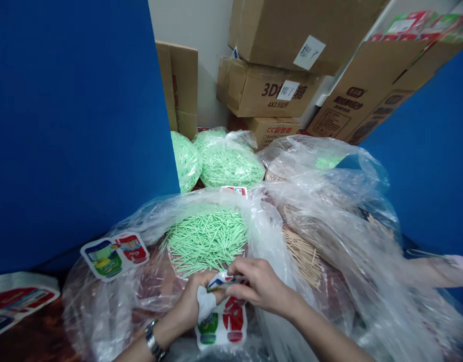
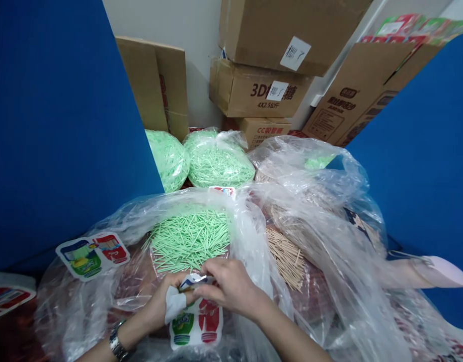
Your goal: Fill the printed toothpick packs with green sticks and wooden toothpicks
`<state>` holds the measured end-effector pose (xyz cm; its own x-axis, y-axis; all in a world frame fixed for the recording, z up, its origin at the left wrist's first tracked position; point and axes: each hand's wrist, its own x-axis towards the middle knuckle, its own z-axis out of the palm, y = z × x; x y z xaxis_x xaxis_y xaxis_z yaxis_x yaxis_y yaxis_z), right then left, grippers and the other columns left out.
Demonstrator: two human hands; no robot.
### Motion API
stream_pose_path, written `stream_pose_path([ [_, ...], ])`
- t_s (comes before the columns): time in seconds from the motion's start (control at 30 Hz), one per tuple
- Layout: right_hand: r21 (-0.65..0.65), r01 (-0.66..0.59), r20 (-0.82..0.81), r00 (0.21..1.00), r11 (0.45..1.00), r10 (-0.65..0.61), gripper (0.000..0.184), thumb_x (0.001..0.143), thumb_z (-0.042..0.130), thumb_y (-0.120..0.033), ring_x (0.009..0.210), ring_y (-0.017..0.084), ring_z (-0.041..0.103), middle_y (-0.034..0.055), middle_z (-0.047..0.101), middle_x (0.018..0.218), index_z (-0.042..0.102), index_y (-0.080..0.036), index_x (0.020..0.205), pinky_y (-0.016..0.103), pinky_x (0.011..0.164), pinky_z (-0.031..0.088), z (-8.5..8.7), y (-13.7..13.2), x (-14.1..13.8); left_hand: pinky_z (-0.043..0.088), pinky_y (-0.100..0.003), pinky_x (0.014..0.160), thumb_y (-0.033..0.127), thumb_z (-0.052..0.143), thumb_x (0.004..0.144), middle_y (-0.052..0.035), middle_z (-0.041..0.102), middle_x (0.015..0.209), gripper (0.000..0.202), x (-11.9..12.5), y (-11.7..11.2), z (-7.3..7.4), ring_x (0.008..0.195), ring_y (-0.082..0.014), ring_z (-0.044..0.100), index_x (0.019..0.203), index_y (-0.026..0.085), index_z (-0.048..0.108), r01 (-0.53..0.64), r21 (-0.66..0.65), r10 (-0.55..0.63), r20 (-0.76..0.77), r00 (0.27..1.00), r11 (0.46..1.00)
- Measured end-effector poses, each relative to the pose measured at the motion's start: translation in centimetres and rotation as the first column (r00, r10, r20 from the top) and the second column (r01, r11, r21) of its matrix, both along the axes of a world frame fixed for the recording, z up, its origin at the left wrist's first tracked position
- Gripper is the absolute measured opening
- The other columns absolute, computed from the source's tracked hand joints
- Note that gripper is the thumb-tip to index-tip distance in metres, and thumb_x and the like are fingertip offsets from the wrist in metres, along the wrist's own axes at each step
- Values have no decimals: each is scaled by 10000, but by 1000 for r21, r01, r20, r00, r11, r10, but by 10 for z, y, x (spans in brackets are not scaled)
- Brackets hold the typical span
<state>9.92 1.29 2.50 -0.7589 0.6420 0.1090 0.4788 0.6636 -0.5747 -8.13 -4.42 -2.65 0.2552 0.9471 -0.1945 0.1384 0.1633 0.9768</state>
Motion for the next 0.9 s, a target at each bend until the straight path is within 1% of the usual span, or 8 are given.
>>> stream_pose_path([
  [0.17,234,26,6,1000,972,-28,506,960,352,-501,508,119,477,2,541,546,516,-188,597,245,504,273,-13,6,-5,320,-218,578,355,539,851,34,399,675,267,-2,0,9,629,-121,352,667,161,529,90,40,-93,76,993,995],
  [0.37,204,-30,74,997,978,16,355,972,337,-316,607,144,514,41,592,665,541,-176,719,258,571,349,-4,-1,-6,248,-207,495,280,602,779,59,332,578,326,-9,0,2,550,-102,308,538,184,404,33,6,-33,-55,998,999],
  [0.5,-158,-103,-20,995,982,102,248,956,392,-316,677,150,558,42,618,759,572,-171,867,270,611,420,7,3,0,331,-211,572,265,680,707,49,426,622,289,-5,2,-5,598,-115,383,590,184,428,-47,72,48,-8,999,996],
  [0.57,-410,-83,-165,986,909,15,259,974,363,-351,733,143,604,41,645,860,545,-191,1067,262,626,461,0,16,4,325,-212,572,244,677,700,52,424,626,293,-2,1,-7,597,-112,375,600,190,406,-32,53,31,5,999,998],
  [0.63,-515,27,-245,953,857,-177,334,1003,249,-354,826,143,638,65,648,987,460,-197,1209,271,670,499,-17,34,7,306,-211,557,219,670,689,59,397,615,311,2,-1,-8,590,-109,354,594,198,374,-24,23,24,-5,1000,999],
  [0.73,-186,291,-81,947,938,-310,279,988,283,-269,878,149,630,64,641,982,504,-169,1127,290,765,504,-48,65,12,297,-218,557,214,664,678,60,381,615,305,7,-7,-9,593,-111,344,598,201,369,-17,-5,17,-7,1000,1000],
  [0.8,68,322,76,942,944,-326,234,941,356,-176,912,174,613,87,630,994,540,-147,1083,317,813,490,-63,82,19,293,-221,558,221,665,670,60,377,617,308,8,-10,-12,596,-112,339,599,203,366,-14,-7,14,-9,1000,1000],
  [0.9,196,234,202,941,952,-273,240,850,461,-80,976,213,578,114,613,1030,588,-139,1045,347,870,456,-73,97,28,279,-225,553,218,663,653,63,360,607,329,7,-12,-17,594,-111,322,584,207,341,-24,-4,24,-28,999,1000],
])
